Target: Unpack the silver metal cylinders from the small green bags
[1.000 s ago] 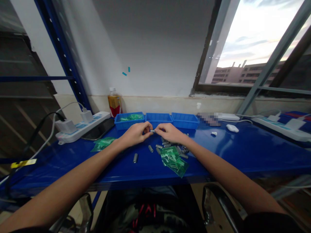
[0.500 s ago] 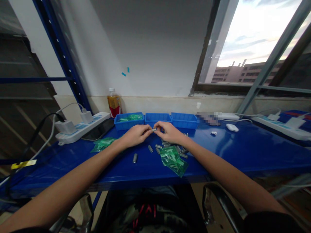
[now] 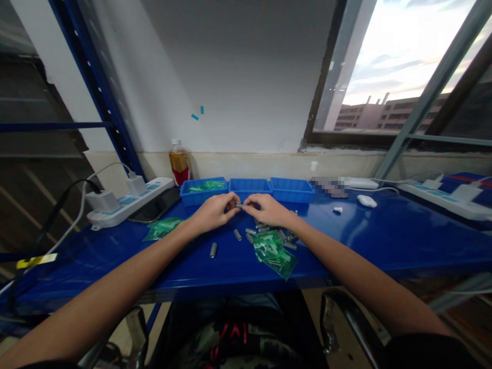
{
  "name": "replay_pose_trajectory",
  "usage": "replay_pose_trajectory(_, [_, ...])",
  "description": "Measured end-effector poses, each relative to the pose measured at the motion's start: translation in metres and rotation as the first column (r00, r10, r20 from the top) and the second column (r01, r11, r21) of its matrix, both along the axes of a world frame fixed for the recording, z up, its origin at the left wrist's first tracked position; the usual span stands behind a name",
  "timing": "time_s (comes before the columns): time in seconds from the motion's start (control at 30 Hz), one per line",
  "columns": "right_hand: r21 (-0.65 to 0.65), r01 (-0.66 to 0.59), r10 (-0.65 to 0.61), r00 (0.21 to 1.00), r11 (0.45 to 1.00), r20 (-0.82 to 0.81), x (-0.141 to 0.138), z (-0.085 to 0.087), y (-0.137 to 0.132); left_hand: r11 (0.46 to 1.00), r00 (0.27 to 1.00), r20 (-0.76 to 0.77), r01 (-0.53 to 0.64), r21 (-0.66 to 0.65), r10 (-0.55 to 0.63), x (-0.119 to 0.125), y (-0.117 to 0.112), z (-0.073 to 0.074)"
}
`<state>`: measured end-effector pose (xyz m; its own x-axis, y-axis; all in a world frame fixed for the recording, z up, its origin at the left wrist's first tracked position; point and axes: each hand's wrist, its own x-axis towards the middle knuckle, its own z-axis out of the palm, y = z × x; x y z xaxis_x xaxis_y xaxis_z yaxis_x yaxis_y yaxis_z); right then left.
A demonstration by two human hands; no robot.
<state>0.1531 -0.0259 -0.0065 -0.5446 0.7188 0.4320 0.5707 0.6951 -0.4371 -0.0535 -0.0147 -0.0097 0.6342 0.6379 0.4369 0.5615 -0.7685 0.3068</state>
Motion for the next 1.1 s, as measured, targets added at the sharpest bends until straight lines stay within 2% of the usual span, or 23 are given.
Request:
replay_pose_trajectory(0.47, [0.136, 0.003, -0.001, 1.000, 0.991, -0.013, 0.0016, -0.0060, 0.0044, 0.998, 0.996, -0.084, -0.033, -0.046, 0.029, 0.0038, -0.0059, 0.0058])
replay_pose_trajectory(0.73, [0.090, 0.025, -0.028, 0.999, 0.996, 0.027, 0.0004, -0.0054, 0.0038, 1.000, 1.000, 0.008, -0.015, 0.014, 0.014, 0.0012, -0.0001, 0.0000])
replay_pose_trajectory(0.9, [0.055, 0.011, -0.013, 1.000, 0.998, 0.028, -0.0012, -0.0043, 0.0026, 0.998, 1.000, 0.003, 0.000, 0.068, 0.000, -0.0013, 0.0022, -0.0020])
replay_pose_trajectory(1.1, [0.101, 0.012, -0.011, 1.000, 0.995, -0.012, -0.0006, -0.0063, 0.0043, 0.997, 1.000, -0.015, 0.000, 0.079, 0.001, -0.0004, 0.0030, -0.0038])
